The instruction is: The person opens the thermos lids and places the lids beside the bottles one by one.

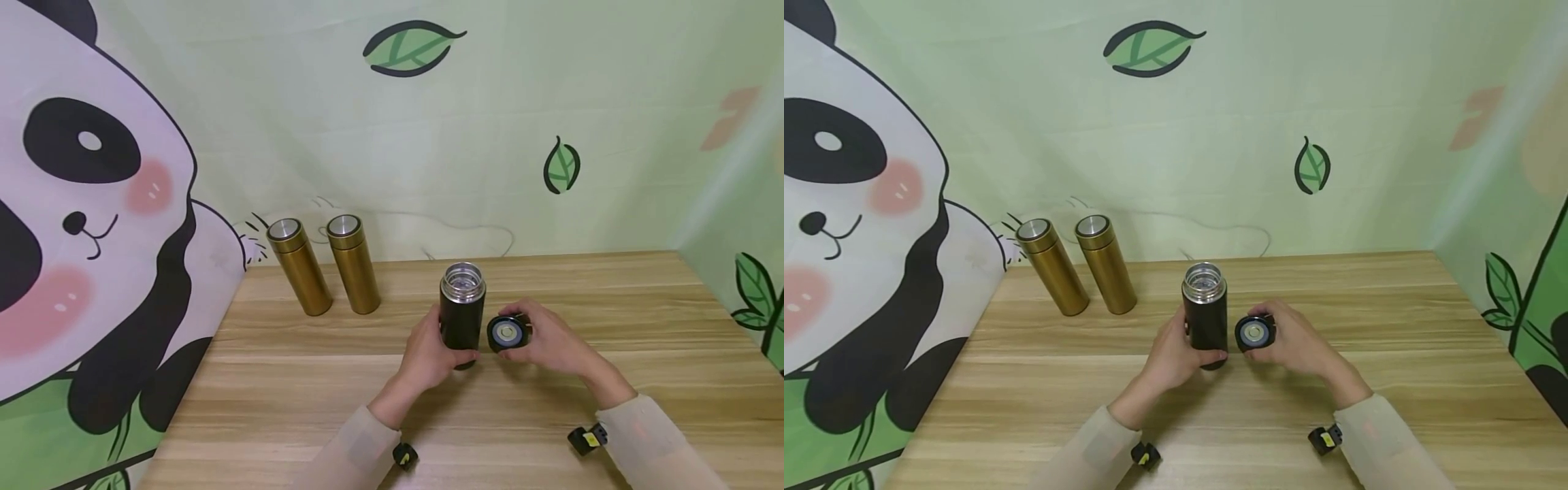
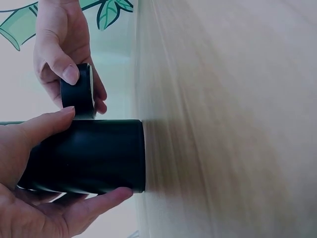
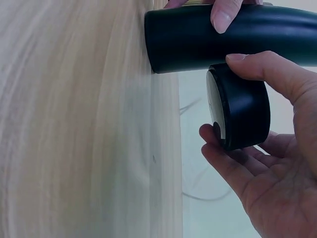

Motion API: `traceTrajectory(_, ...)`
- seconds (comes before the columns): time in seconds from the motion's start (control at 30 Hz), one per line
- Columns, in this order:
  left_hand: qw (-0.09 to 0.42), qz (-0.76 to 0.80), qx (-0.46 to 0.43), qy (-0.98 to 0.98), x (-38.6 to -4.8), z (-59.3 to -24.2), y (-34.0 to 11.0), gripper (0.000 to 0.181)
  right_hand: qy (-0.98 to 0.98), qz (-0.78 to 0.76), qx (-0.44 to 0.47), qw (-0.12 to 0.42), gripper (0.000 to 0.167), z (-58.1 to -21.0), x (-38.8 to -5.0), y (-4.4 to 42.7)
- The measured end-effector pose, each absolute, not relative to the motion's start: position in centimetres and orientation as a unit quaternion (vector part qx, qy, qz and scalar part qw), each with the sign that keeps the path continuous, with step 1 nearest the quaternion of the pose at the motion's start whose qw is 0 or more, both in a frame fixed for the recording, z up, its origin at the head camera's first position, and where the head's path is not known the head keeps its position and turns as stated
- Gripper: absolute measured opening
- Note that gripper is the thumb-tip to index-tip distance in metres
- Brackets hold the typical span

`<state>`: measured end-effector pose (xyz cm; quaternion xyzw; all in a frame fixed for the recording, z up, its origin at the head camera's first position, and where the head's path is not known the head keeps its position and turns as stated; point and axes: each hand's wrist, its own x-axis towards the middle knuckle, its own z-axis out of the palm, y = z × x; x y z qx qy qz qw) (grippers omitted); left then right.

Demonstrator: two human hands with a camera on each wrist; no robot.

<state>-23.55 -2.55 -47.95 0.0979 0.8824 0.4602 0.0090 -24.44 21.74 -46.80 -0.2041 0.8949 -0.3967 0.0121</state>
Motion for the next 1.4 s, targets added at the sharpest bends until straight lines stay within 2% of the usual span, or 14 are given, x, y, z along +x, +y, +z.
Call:
traceTrajectory(0.77, -0.001, 0.459, 0.098, 0.883, -24.1, -47.3, -2.6, 0.077, 0.898, -0.398, -0.187, 0.023, 0.066, -47.7, -25.0, 21.7)
traceTrajectory(1.4, -0.023, 0.468, 0.088, 0.879, -27.5, -46.2, -3.3, 0.072, 0.903, -0.395, -0.171, -0.006, 0.068, -47.9, -27.5, 21.0)
